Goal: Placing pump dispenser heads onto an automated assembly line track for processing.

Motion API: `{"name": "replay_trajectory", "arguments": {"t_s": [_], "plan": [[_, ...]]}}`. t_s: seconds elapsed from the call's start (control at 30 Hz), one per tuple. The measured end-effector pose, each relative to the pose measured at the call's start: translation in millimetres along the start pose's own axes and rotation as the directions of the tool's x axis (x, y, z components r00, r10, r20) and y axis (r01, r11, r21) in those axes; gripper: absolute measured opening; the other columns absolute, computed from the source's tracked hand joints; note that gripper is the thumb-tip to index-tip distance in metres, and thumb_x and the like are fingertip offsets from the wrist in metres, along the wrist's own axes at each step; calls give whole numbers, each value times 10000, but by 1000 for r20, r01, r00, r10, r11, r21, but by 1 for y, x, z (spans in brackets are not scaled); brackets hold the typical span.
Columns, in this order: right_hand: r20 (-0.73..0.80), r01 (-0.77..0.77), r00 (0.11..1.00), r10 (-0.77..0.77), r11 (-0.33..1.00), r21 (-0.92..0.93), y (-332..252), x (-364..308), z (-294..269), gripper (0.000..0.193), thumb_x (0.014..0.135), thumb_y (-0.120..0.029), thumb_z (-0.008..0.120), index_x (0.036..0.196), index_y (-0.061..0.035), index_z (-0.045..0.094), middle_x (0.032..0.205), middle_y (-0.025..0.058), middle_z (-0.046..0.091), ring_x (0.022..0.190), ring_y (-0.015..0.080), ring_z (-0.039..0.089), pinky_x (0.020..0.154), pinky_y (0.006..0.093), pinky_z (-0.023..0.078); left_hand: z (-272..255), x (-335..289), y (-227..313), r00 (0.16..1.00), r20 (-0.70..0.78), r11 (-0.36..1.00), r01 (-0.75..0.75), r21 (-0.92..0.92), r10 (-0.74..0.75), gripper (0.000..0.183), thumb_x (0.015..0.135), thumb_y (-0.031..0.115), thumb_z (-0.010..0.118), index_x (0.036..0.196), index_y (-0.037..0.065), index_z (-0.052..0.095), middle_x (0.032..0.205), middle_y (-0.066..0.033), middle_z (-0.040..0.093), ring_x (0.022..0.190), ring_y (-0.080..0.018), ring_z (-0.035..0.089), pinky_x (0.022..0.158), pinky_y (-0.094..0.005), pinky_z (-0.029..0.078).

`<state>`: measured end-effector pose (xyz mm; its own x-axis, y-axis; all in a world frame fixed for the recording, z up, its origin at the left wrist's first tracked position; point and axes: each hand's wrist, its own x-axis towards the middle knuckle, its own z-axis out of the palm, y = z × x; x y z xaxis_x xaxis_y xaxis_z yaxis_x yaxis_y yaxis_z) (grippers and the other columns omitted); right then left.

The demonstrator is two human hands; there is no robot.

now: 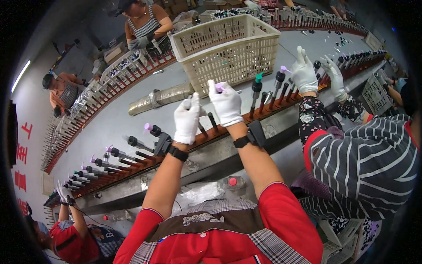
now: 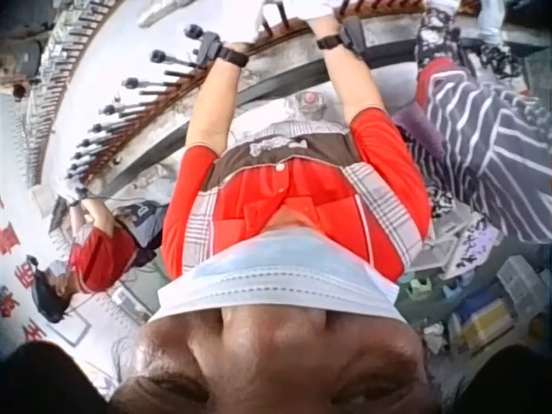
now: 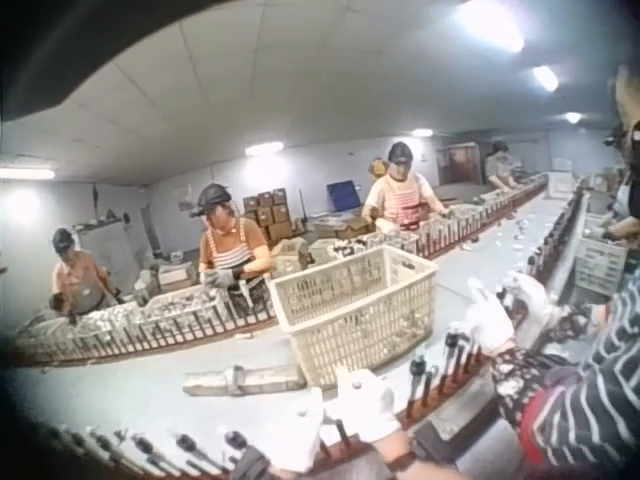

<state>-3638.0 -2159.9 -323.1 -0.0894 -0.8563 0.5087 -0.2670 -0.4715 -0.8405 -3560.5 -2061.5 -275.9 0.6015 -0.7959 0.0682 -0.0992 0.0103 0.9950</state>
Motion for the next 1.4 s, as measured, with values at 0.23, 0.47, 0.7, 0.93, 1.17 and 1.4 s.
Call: {"name": "replay_trajectory", "arguments": {"t_s": [0.23,0.47,0.7,0.93,1.17,1.4], "plan": [[125,65,988,-87,982,176,-43,-39,-41,162,868,-235,775,891,-79,738,804,94,723,670,203,687,634,304,543,-44,-35,-5,867,-214,784,-269,559,450,332,954,334,679,785,50,667,644,-129,645,559,-258,629,598,-366,509],[-113,-104,985,134,965,239,41,-45,-114,328,940,-89,696,1251,-24,616,1207,72,655,1102,156,608,1025,313,456,-32,-105,-13,974,157,840,-219,496,161,327,959,365,667,913,47,732,745,-164,674,650,-296,682,617,-374,543],[322,-433,894,311,784,444,20,17,-39,253,970,-238,687,824,-33,669,696,-13,611,613,66,566,606,230,459,37,-27,0,980,26,864,-188,467,199,350,926,362,687,1004,22,658,913,-207,686,848,-353,687,761,-420,532],[317,-358,914,254,872,334,-10,-11,-20,257,965,-239,697,872,0,690,736,12,657,683,67,603,668,224,484,-9,-15,-13,959,-67,838,-206,505,276,301,931,363,690,843,75,674,702,-180,640,613,-339,626,591,-384,500],[-7,-146,987,162,907,396,39,-51,-103,350,928,-69,698,1249,50,623,1213,122,670,1108,181,623,1009,345,478,-78,-83,-2,972,-4,536,-127,835,236,303,911,373,707,971,77,688,789,-185,694,707,-348,695,652,-457,544],[603,-493,787,126,717,493,-30,-5,-45,256,951,-138,697,1168,-16,634,1011,15,656,880,78,590,784,235,463,-81,-39,-15,863,-382,929,-224,296,330,339,926,333,725,1027,22,638,885,-107,668,761,-186,625,710,-337,511]]}}
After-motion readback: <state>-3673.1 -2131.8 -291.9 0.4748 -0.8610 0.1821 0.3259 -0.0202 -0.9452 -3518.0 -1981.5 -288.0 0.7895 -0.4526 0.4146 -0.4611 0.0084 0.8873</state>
